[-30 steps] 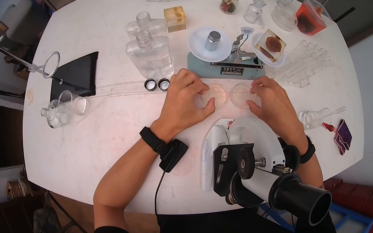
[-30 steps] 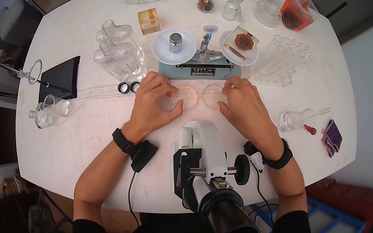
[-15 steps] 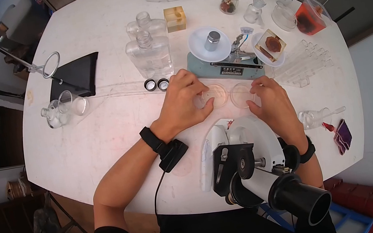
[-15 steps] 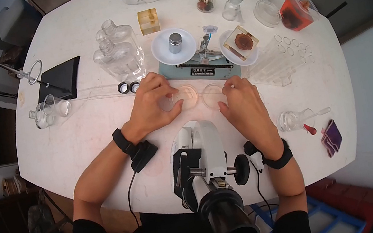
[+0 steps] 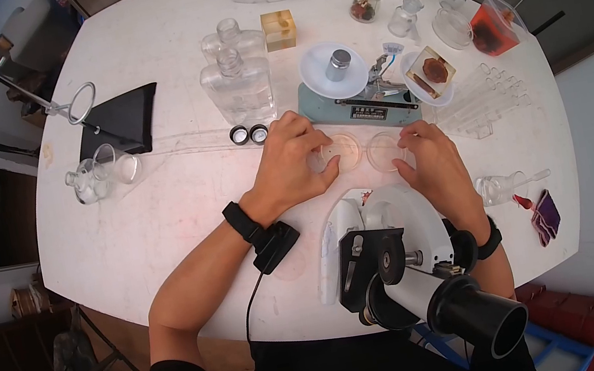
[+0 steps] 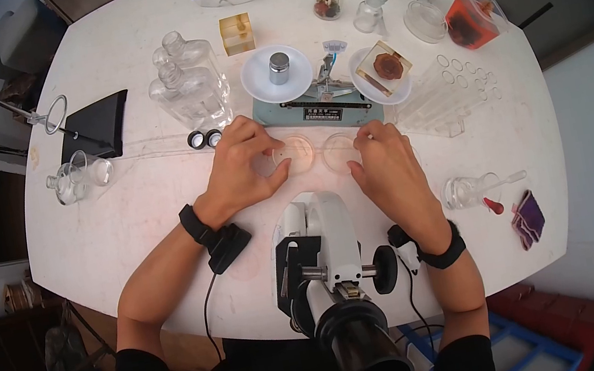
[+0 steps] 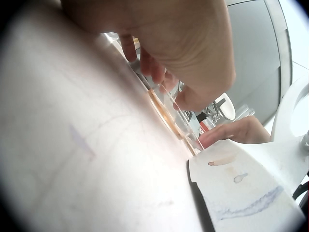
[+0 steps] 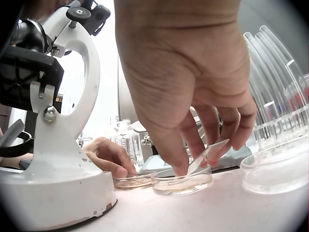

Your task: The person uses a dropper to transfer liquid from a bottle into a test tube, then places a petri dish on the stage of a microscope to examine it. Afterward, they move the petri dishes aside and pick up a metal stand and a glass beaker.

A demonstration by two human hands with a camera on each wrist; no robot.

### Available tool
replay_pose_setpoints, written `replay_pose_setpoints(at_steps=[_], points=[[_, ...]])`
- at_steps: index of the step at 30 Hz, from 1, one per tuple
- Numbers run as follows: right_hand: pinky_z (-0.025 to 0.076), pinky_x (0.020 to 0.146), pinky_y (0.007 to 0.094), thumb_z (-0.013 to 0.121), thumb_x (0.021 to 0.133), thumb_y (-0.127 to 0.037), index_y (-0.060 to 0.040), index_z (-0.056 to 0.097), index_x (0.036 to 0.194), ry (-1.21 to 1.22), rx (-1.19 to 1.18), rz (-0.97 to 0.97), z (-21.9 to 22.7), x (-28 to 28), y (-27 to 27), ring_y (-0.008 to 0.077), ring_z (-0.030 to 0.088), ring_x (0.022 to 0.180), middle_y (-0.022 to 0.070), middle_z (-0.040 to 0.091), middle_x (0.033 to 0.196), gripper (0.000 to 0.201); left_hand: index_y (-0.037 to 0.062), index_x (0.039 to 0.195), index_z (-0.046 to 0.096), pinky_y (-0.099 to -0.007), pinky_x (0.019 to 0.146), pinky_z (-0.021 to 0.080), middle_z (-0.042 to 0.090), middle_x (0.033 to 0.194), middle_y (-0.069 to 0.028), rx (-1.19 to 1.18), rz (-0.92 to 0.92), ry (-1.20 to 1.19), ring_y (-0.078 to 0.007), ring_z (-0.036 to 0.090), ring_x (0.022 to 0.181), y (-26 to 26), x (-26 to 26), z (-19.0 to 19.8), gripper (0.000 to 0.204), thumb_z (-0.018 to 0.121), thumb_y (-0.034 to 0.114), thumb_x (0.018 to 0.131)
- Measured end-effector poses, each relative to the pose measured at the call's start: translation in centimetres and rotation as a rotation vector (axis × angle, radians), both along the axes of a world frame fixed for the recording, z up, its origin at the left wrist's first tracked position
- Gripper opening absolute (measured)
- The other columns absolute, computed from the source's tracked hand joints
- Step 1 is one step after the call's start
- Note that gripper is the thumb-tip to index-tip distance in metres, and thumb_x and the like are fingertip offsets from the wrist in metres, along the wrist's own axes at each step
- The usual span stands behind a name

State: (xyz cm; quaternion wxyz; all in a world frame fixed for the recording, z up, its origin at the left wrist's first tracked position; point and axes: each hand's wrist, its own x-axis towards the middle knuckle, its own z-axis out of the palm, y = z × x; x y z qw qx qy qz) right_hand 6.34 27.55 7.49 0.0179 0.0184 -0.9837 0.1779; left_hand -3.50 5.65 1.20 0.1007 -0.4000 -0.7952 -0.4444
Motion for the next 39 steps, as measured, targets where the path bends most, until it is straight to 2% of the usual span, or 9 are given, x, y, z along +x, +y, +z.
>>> replay_pose_setpoints(at_steps=[39], points=[[0.046, 0.088, 0.0431, 0.071, 0.074, -0.003, 0.0061, 0.065, 0.095, -0.05, -0.038, -0.031, -0.08, -0.3, 0.01, 0.0366, 0.056, 0.099, 0.0193, 0.06, 0.105, 0.023, 0.0056, 0.075, 0.066, -0.034, 0.068, 0.043, 0.055, 0.069, -0.0043, -0.024, -0.005, -0.045, -0.024, 0.052, 0.075, 0.08, -0.01, -0.24, 0.017, 0.076, 0.009, 0.062]])
